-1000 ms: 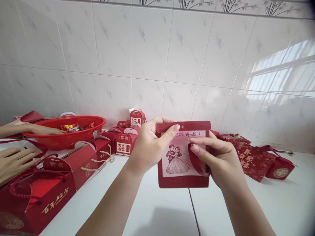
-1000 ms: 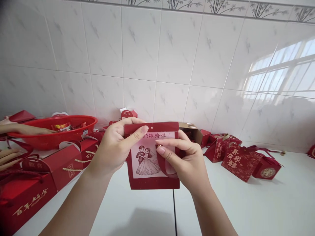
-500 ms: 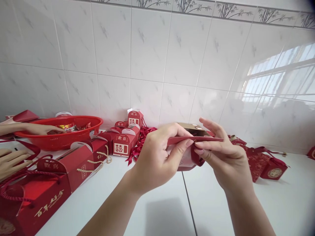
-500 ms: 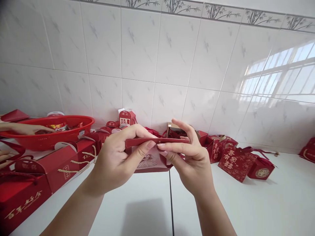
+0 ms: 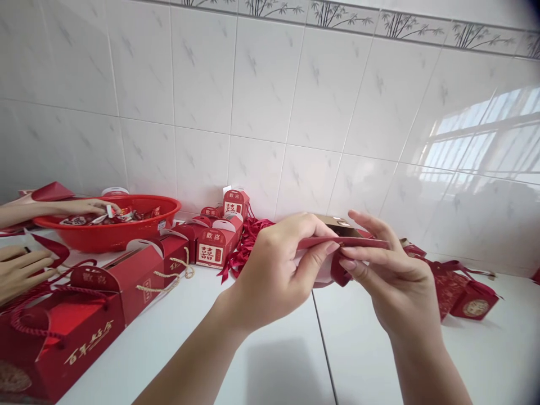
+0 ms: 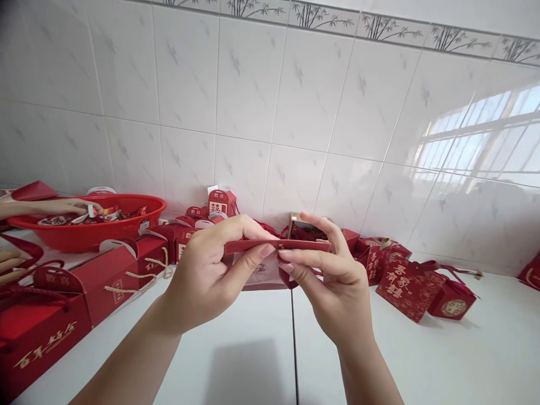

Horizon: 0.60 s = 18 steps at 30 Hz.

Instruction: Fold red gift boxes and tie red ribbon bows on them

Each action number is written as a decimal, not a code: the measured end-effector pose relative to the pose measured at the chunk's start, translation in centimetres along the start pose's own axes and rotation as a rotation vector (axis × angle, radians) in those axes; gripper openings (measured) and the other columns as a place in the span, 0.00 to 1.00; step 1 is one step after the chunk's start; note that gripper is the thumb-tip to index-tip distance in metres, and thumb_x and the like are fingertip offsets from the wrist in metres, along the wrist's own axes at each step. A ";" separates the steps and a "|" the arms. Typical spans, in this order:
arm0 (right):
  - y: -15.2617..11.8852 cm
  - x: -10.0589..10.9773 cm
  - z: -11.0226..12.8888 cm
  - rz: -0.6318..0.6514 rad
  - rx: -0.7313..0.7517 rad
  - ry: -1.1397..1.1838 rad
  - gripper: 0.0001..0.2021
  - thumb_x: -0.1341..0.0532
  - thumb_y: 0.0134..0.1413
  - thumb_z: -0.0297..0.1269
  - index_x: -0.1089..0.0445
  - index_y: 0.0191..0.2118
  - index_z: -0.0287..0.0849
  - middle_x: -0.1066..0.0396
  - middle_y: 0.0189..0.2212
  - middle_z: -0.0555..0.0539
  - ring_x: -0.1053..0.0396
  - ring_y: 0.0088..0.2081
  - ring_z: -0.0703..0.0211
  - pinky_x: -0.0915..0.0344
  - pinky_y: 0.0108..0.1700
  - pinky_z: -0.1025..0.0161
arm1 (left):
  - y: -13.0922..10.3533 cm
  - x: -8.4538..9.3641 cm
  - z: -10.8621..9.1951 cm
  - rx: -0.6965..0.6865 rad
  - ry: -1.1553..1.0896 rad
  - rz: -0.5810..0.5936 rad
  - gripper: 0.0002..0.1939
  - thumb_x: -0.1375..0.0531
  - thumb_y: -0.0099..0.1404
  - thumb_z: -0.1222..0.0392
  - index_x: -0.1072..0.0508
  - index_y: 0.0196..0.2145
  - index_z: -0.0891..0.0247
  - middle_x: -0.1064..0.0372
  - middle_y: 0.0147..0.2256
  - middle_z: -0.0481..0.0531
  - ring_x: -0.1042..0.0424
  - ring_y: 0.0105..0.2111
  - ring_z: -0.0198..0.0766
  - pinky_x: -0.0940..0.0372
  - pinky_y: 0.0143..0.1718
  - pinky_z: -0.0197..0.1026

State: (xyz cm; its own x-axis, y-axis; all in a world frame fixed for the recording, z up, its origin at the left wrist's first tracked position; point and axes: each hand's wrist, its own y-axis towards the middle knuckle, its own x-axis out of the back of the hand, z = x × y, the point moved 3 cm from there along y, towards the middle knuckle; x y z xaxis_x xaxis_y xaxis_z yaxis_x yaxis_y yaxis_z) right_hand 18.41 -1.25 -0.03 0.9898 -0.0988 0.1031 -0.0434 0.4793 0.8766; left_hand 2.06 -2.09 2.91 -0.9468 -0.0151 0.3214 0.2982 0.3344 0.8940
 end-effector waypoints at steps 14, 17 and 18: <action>0.0 -0.1 0.2 -0.217 -0.082 0.195 0.11 0.31 0.46 0.27 0.29 0.34 0.49 0.30 0.46 0.48 0.30 0.49 0.53 0.26 0.41 0.58 | -0.1 -0.5 -0.1 0.008 0.090 -0.070 0.03 0.43 0.66 0.67 0.30 0.34 0.65 0.29 0.31 0.48 0.31 0.28 0.29 0.34 0.27 0.31; 0.0 -0.2 -0.1 -0.191 -0.128 0.257 0.17 0.32 0.47 0.28 0.34 0.42 0.51 0.29 0.42 0.48 0.28 0.44 0.54 0.26 0.33 0.61 | -0.1 -0.6 -0.1 -0.001 0.077 -0.058 0.03 0.44 0.66 0.67 0.30 0.34 0.64 0.29 0.31 0.49 0.30 0.30 0.32 0.33 0.28 0.32; 0.0 -0.2 -0.1 -0.173 -0.134 0.252 0.18 0.32 0.47 0.29 0.34 0.43 0.52 0.29 0.42 0.48 0.28 0.42 0.55 0.26 0.31 0.62 | -0.1 -0.6 -0.2 -0.002 0.079 -0.056 0.04 0.44 0.66 0.67 0.30 0.34 0.64 0.29 0.31 0.49 0.30 0.30 0.32 0.33 0.28 0.32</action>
State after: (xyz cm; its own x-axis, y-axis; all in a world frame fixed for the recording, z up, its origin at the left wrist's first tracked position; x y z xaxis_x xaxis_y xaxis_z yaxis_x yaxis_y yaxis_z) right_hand 18.26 -1.14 -0.11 0.9842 0.0222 -0.1756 0.1295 0.5861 0.7998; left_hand 2.58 -2.26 2.68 -0.9496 -0.1077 0.2942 0.2453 0.3287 0.9120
